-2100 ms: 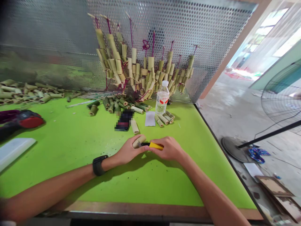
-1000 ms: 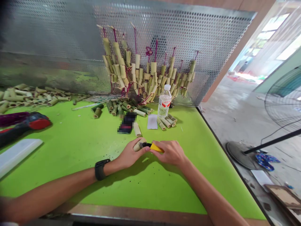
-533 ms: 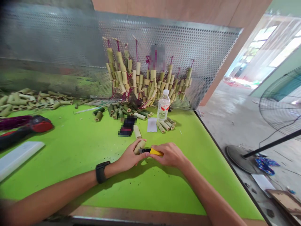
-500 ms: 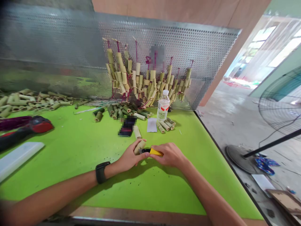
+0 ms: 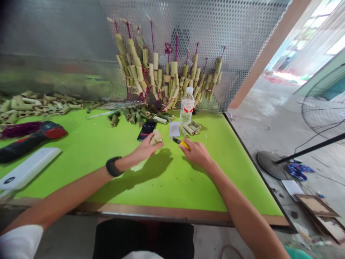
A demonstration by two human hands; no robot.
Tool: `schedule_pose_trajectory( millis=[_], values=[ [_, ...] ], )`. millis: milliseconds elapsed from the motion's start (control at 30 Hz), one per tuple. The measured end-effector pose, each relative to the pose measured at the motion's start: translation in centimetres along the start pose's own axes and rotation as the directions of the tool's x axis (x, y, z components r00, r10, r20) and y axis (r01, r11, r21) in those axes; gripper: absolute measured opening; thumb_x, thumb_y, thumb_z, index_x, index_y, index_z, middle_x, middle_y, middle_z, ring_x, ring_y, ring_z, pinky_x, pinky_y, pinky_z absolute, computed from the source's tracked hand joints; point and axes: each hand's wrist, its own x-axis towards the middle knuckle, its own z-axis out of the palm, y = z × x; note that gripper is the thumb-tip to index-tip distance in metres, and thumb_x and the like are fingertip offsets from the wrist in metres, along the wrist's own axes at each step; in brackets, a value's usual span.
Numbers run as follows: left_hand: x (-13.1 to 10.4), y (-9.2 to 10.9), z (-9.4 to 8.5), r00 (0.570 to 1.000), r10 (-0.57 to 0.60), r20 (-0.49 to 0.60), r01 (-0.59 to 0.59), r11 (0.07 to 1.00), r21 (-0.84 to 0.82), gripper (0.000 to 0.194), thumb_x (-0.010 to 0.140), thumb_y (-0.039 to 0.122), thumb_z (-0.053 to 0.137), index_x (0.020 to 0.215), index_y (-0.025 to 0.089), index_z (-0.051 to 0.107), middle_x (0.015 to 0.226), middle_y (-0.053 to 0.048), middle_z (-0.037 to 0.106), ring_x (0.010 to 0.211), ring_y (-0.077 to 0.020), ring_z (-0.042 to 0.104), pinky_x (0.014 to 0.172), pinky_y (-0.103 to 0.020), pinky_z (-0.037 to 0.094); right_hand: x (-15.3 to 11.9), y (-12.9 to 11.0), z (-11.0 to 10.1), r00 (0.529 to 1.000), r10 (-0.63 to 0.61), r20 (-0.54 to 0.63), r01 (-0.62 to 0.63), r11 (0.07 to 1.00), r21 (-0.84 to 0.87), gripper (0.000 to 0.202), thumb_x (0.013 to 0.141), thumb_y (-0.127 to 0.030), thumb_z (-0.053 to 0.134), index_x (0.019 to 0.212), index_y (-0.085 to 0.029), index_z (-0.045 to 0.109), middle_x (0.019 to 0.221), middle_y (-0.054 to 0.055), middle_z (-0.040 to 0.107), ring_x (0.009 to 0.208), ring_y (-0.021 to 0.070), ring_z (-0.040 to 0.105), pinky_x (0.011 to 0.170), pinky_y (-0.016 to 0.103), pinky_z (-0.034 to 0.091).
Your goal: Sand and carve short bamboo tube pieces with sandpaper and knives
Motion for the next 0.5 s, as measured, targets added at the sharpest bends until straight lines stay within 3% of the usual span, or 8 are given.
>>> schedule_pose_trajectory(
  millis=[100,200,267,367,433,500],
  values=[
    [-0.3,2.1,-2.2,0.999,-0.017,0.047,0.015,0.999,0.042,0.040,0.088,0.049,0.086,0.104,0.023,0.061,0.072,0.003,0.059,0.056,-0.0115,0.047,0.053,-0.026,0.039,0.4,0.3,-0.1,0.999,0.032,-0.003,-0.032,0.999,-0.026,0.047,0.111,-0.048,0.042,0.123,-0.014,0.073,0.080,0.009,0.076,0.063,0.0210,0.063,0.061,0.030,0.038],
    [-3.7,2.4,-3.0,0.985,0.029,0.169,-0.046,0.994,0.099,0.044,0.092,0.061,0.079,0.102,0.022,0.062,0.087,-0.004,0.072,0.078,-0.0204,0.067,0.066,-0.030,0.050,0.5,0.0,0.2,0.998,0.050,0.024,-0.049,0.997,-0.052,0.046,0.111,-0.048,0.043,0.122,-0.015,0.073,0.085,0.011,0.078,0.066,0.0217,0.064,0.062,0.031,0.037],
    [-6.9,1.8,-2.5,0.979,0.058,0.197,-0.087,0.986,0.142,0.042,0.094,0.061,0.076,0.105,0.022,0.065,0.099,-0.006,0.074,0.091,-0.0227,0.068,0.078,-0.034,0.053,0.5,-0.3,0.3,0.995,0.052,0.082,-0.047,0.997,-0.064,0.045,0.111,-0.051,0.047,0.117,-0.017,0.076,0.089,0.011,0.079,0.067,0.0213,0.064,0.062,0.031,0.038],
    [-10.9,0.7,-0.9,0.958,0.063,0.281,-0.140,0.954,0.263,0.031,0.102,0.051,0.068,0.116,0.023,0.069,0.094,-0.002,0.066,0.080,-0.0188,0.058,0.076,-0.033,0.050,0.6,-0.5,0.1,0.986,0.049,0.159,-0.035,0.995,-0.089,0.045,0.109,-0.055,0.053,0.109,-0.019,0.080,0.097,0.012,0.080,0.077,0.0232,0.068,0.068,0.033,0.045],
    [-11.9,0.5,0.3,0.940,0.100,0.325,-0.198,0.938,0.283,0.027,0.103,0.047,0.067,0.115,0.023,0.069,0.089,-0.001,0.062,0.075,-0.0177,0.053,0.072,-0.033,0.047,0.5,-0.7,-0.3,0.985,0.070,0.158,-0.047,0.988,-0.144,0.044,0.108,-0.055,0.055,0.111,-0.019,0.081,0.112,0.016,0.080,0.096,0.0301,0.071,0.081,0.041,0.053],
    [-11.5,1.2,1.5,0.929,0.161,0.334,-0.242,0.945,0.218,0.026,0.104,0.044,0.067,0.118,0.023,0.067,0.089,0.000,0.061,0.074,-0.0176,0.053,0.072,-0.033,0.047,0.1,-1.4,-0.7,0.994,0.069,0.084,-0.053,0.982,-0.179,0.047,0.107,-0.055,0.056,0.124,-0.018,0.080,0.136,0.021,0.074,0.123,0.0402,0.066,0.101,0.056,0.052]
  ],
)
